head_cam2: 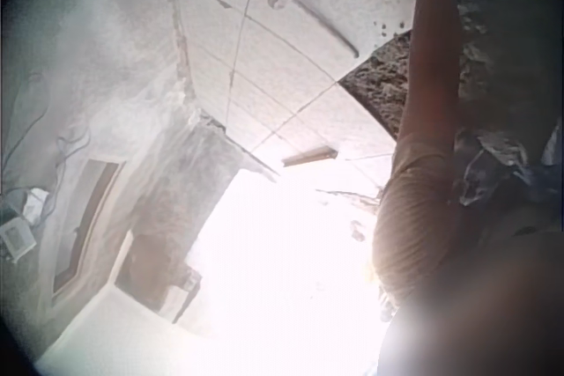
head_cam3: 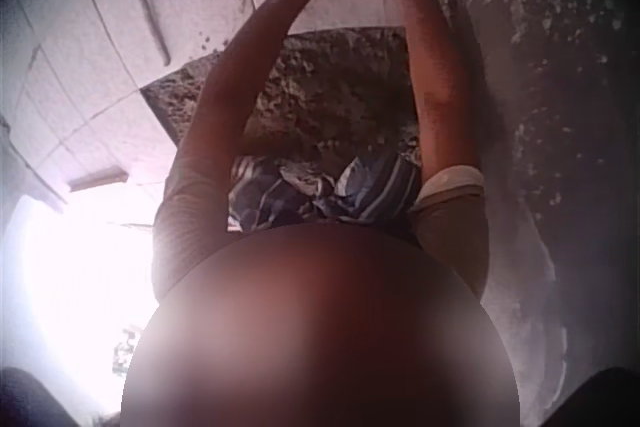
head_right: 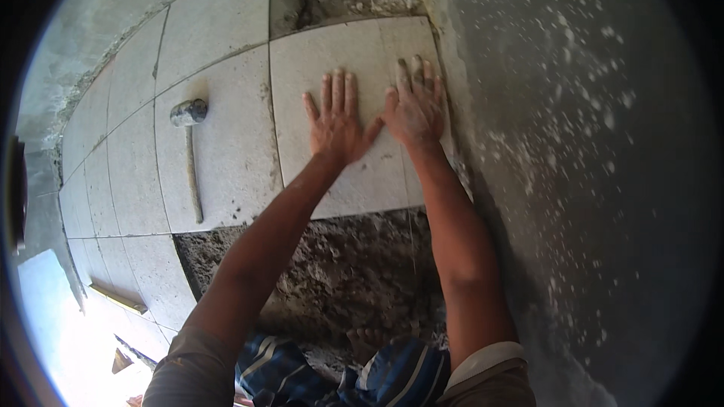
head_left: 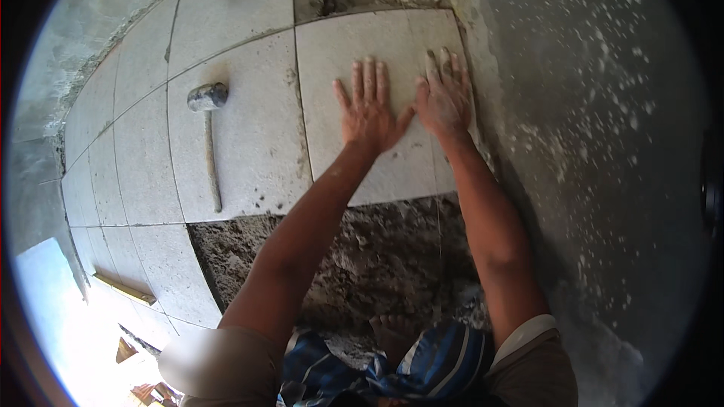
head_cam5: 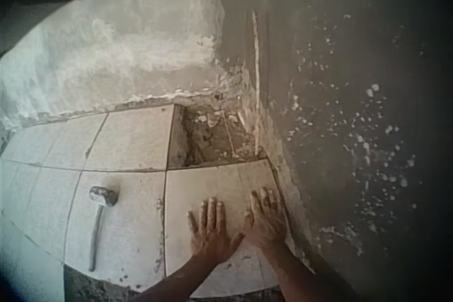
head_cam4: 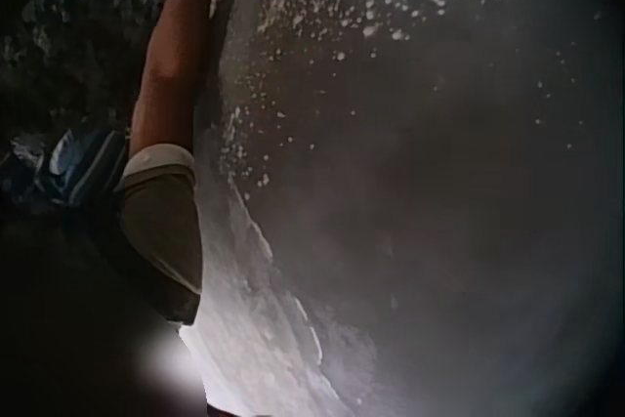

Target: Apply mortar and lay floor tiles to complete a tiled floor surface.

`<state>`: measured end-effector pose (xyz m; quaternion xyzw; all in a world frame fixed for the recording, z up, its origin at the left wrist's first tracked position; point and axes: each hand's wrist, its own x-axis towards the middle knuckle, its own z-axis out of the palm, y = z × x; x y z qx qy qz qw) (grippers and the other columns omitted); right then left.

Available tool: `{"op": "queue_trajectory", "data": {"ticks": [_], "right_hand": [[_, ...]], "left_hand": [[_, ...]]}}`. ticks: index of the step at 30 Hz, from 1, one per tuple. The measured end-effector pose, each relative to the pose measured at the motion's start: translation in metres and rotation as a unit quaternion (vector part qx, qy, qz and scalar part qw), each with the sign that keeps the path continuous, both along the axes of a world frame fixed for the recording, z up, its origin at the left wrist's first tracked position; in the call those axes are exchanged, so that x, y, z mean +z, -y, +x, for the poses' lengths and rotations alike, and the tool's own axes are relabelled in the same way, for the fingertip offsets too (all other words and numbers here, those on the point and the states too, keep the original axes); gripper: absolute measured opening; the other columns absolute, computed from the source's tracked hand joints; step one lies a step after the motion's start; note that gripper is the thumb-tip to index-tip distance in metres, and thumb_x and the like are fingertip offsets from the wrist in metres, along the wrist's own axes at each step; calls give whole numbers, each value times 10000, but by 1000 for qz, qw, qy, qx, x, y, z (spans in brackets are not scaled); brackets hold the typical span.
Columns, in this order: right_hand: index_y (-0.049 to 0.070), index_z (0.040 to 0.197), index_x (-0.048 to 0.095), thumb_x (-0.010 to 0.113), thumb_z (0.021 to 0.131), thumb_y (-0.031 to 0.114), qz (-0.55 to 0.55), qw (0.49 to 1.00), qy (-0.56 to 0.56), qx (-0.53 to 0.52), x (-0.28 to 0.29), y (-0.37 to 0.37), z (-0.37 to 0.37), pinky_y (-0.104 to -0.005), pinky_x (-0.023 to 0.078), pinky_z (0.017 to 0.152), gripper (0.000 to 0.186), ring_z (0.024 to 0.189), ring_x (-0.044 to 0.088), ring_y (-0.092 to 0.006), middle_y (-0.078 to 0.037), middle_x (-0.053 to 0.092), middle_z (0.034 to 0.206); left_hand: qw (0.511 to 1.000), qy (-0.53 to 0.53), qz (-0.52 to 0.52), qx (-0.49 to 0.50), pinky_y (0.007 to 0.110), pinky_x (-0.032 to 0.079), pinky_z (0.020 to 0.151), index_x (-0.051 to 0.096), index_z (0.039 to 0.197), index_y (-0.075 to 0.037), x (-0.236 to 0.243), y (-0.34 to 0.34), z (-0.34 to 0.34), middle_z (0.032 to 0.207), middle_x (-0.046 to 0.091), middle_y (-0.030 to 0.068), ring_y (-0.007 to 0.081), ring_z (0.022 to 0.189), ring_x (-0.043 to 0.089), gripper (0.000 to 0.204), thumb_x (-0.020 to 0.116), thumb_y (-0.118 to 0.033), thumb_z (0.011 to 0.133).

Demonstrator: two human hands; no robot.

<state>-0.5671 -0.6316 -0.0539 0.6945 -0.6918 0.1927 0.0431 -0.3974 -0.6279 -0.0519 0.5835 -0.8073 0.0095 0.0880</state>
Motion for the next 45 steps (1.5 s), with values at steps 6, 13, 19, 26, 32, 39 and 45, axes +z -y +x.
{"op": "queue_trajectory", "data": {"ticks": [6,13,19,26,32,39,45], "right_hand": [[74,1598,373,468,1025,359,29,1000,4,-3,4,-9,1,-514,167,1283,648,1558,266,-377,-216,331,1659],[67,1587,393,459,1029,354,58,998,3,-4,0,-14,-2,-521,200,1270,632,1530,318,-395,-217,377,1634],[55,1585,396,435,1047,367,52,998,-19,-3,-1,-17,-1,-527,204,1267,623,1545,307,-372,-189,385,1639],[49,1592,383,374,1084,375,75,997,-27,7,-3,-46,0,-534,195,1270,603,1558,286,-372,-189,365,1654],[53,1592,387,372,1076,383,79,996,-32,4,0,-74,0,-553,189,1268,612,1557,291,-376,-188,361,1658],[51,1585,396,457,1053,381,63,997,-46,-7,-4,-80,1,-553,223,1255,629,1548,315,-379,-195,378,1647],[34,1579,393,505,1030,433,26,999,30,11,-5,-89,-5,-552,206,1264,688,1551,302,-393,-234,405,1619]], "left_hand": [[999,-11,33,5,626,-20,1266,145,1670,-40,2,-1,-1,1755,96,156,331,1625,51,1003,392,-729,986],[999,-32,18,17,640,-26,1260,171,1667,-39,-1,-6,-4,1755,95,162,333,1625,51,978,360,-724,996],[994,-93,10,59,669,-10,1247,193,1663,-44,-8,-19,-11,1741,156,176,350,1618,93,883,400,-625,1031],[986,-132,15,96,663,-6,1252,255,1653,-71,-11,-27,-14,1741,163,163,341,1617,102,811,434,-568,1038],[985,-142,22,91,651,-26,1257,230,1656,-55,-8,-50,-12,1737,153,184,347,1618,86,850,423,-597,1030],[987,-131,14,88,652,-1,1259,235,1647,-15,-8,-49,-10,1737,161,188,360,1618,89,911,424,-639,1011],[994,-63,16,83,671,26,1247,223,1659,-49,-16,-51,-17,1743,175,158,341,1616,120,903,425,-655,1022]]}}
